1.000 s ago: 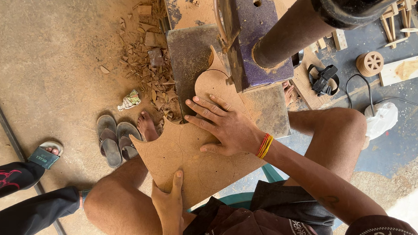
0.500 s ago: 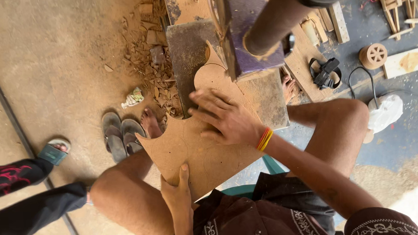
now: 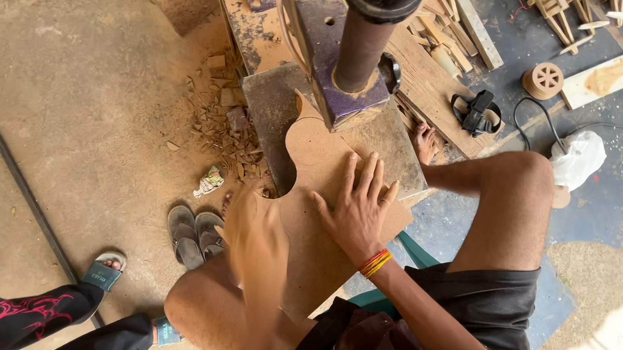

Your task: The person uses a bandsaw to cut circular shapes from a rectangular piece of plywood. They guide the wood with both hands along the marked lines, removing the cutouts as they are completed.

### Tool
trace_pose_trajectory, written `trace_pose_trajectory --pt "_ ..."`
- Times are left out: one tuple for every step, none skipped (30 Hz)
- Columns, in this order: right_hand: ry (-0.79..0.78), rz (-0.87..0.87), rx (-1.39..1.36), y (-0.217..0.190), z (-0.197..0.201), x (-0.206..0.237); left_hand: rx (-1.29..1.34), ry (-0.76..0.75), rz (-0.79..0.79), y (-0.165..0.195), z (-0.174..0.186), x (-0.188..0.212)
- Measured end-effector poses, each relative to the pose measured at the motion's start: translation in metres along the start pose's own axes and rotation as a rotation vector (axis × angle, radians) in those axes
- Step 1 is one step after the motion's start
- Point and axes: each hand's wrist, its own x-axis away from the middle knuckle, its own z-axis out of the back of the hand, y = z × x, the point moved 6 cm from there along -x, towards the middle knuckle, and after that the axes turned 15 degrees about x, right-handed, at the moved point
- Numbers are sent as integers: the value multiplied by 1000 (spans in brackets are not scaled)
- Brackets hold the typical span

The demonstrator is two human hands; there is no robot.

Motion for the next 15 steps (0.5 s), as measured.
trace_pose_trajectory --pt "10 3 -11 1 1 -1 -57 -137 -121 -1 -20 -32" --pt "17 5 -21 1 2 0 -115 -282 -240 -3 -46 -64" --pt "7 6 -47 1 1 -1 -170 -394 -307 -12 -71 -93" --pt "0 6 -72 2 1 -2 -223 -495 -364 -22 -95 -113" --pt "-5 6 -95 4 2 -4 -261 -586 -445 -32 -119 -131" --pt "-4 12 -93 4 2 -7 -254 -611 -444 -45 -132 -140" --pt "-3 16 -91 7 3 -11 -246 -637 -443 -57 -145 -147" --pt "-5 19 -91 9 3 -14 -240 -666 -441 -68 -155 -153" --pt "7 35 -108 11 4 -19 -248 -660 -428 -77 -162 -156" --pt "12 50 -129 13 6 -21 -258 -659 -411 -85 -165 -156" --pt "13 66 -150 15 7 -24 -268 -659 -389 -91 -167 -156" --pt "11 75 -153 18 7 -28 -281 -655 -394 -93 -169 -157" --pt "18 83 -157 19 7 -30 -296 -647 -408 -94 -170 -158" --pt "32 93 -160 21 8 -34 -310 -635 -427 -93 -172 -162" --pt "15 92 -128 22 6 -38 -294 -625 -415 -93 -173 -167"
